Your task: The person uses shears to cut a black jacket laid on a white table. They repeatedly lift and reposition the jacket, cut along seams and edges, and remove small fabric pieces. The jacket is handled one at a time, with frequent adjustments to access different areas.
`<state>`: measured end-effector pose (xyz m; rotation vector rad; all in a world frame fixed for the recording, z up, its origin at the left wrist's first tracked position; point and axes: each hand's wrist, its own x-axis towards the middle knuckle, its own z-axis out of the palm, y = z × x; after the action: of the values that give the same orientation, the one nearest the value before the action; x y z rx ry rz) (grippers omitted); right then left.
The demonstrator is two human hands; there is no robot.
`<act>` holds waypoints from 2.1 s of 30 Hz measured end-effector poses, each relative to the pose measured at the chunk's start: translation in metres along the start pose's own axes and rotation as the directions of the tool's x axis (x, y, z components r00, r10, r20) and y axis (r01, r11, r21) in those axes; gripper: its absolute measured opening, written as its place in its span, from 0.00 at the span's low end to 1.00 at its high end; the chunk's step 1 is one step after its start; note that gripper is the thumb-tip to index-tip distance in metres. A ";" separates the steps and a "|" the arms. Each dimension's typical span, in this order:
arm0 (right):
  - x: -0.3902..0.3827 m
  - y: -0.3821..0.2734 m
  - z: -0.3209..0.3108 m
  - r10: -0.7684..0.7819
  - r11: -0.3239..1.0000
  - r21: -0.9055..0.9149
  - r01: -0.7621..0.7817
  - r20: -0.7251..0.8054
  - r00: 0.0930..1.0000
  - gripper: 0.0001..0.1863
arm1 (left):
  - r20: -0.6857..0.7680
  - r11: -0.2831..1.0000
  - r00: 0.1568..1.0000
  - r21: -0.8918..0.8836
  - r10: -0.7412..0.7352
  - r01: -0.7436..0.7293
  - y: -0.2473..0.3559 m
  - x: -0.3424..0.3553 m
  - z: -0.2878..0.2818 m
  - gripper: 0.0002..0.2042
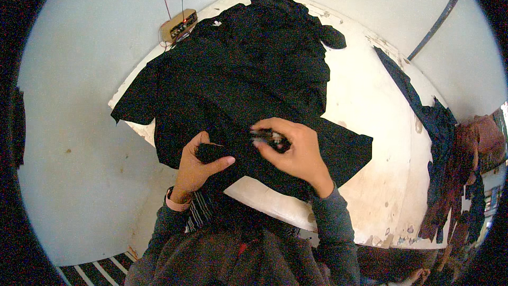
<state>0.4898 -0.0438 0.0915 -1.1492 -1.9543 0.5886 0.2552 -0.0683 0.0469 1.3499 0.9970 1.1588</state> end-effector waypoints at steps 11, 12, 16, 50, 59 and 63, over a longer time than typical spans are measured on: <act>0.024 -0.009 0.017 0.059 0.856 0.507 -0.104 0.104 0.993 0.03 | 0.212 0.921 0.924 0.162 0.319 -0.355 -0.002 0.007 0.003 0.20; 0.025 -0.013 0.013 0.064 0.921 0.376 -0.100 0.107 0.992 0.05 | 0.245 0.893 0.905 0.206 0.347 -0.399 -0.003 0.008 0.002 0.21; 0.023 -0.040 -0.005 -0.027 0.989 -0.144 0.032 0.036 0.999 0.14 | 0.177 0.864 0.928 0.342 0.328 -0.370 0.000 0.003 0.001 0.23; -0.034 -0.023 0.015 -0.665 0.526 -0.491 0.695 0.272 0.696 0.05 | 0.174 0.916 0.900 0.022 -0.398 0.401 -0.015 -0.066 -0.035 0.25; -0.077 -0.023 0.008 -0.709 0.292 -0.698 0.654 0.301 0.638 0.04 | 0.098 0.749 0.970 -0.619 -0.225 0.236 -0.031 -0.038 -0.005 0.16; -0.081 -0.020 0.007 -0.687 0.322 -0.725 0.609 0.264 0.677 0.03 | 0.110 0.720 0.978 -0.663 -0.180 0.207 -0.031 -0.039 -0.001 0.15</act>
<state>0.4974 -0.1240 0.0698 -0.6410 -2.4059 -0.8544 0.2481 -0.1027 0.0123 0.6570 0.5715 1.1672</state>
